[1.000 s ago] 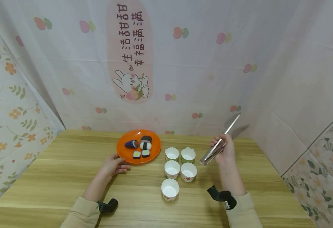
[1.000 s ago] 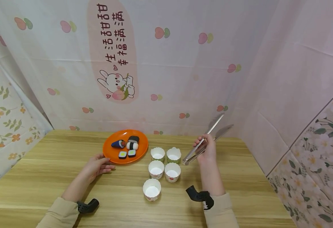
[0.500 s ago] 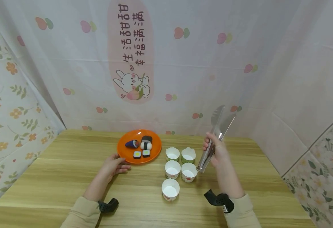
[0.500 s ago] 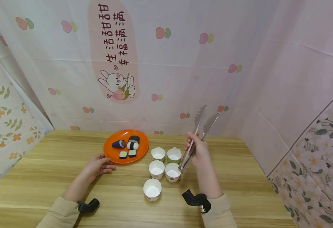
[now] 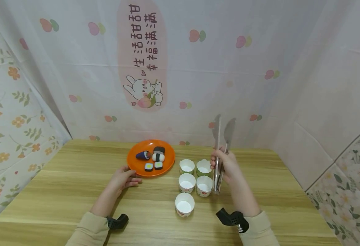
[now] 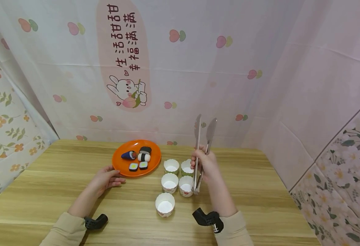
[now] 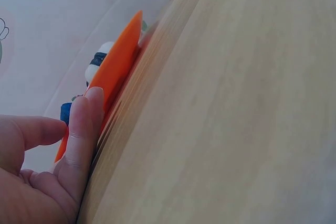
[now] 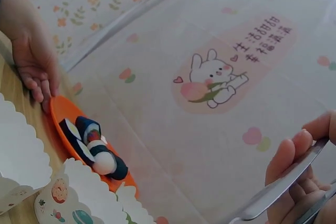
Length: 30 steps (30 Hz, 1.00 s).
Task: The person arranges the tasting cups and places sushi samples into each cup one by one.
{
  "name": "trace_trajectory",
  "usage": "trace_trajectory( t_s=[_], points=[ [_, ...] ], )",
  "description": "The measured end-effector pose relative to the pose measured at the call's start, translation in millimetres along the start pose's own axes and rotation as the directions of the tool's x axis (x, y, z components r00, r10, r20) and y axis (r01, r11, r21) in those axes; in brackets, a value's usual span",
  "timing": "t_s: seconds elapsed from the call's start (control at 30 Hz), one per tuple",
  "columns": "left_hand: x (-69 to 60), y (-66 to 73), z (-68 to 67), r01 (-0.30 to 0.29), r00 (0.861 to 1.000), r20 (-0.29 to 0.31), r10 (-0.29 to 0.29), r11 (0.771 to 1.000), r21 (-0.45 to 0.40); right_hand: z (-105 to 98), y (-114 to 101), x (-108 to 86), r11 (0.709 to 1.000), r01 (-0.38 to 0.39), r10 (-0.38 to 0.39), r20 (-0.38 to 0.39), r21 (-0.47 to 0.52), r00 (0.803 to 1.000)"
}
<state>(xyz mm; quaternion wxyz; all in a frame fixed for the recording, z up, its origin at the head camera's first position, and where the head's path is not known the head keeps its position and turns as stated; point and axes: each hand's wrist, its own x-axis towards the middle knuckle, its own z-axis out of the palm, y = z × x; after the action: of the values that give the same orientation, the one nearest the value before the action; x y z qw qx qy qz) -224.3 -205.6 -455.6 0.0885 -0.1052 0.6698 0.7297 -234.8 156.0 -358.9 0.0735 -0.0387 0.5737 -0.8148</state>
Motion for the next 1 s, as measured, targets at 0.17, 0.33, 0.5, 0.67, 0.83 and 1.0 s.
trace_trajectory(
  t_s=[0.17, 0.33, 0.5, 0.67, 0.83, 1.0],
  points=[
    [0.8, -0.2, 0.9, 0.008, 1.000, -0.011, -0.008, 1.000, 0.003, 5, 2, -1.5, 0.994, 0.032, -0.033, -0.005, -0.101, 0.999],
    [1.7, -0.7, 0.5, 0.007, 1.000, -0.004, -0.007, 1.000, 0.000, 11, 4, -1.8, 0.968, 0.059, -0.071, -0.043, -0.245, 0.997],
    [1.1, -0.2, -0.4, 0.000, 1.000, 0.005, 0.000, 1.000, -0.008, 17, 4, -3.9, 0.924, 0.090, -0.116, -0.047, -0.371, 0.992],
    [0.0, 0.4, -1.1, -0.007, 1.000, 0.012, 0.007, 1.000, -0.010, 20, 7, -3.6, 0.897, 0.101, -0.134, -0.047, -0.431, 0.990],
    [-0.2, 1.0, -1.1, -0.009, 1.000, 0.015, 0.009, 1.000, -0.015, 23, 9, -5.1, 0.865, 0.133, -0.181, -0.052, -0.484, 0.982],
    [-0.1, 1.0, 0.2, -0.009, 1.000, 0.011, 0.010, 1.000, -0.016, 24, 13, -5.9, 0.837, 0.136, -0.181, -0.032, -0.530, 0.983]
  ],
)
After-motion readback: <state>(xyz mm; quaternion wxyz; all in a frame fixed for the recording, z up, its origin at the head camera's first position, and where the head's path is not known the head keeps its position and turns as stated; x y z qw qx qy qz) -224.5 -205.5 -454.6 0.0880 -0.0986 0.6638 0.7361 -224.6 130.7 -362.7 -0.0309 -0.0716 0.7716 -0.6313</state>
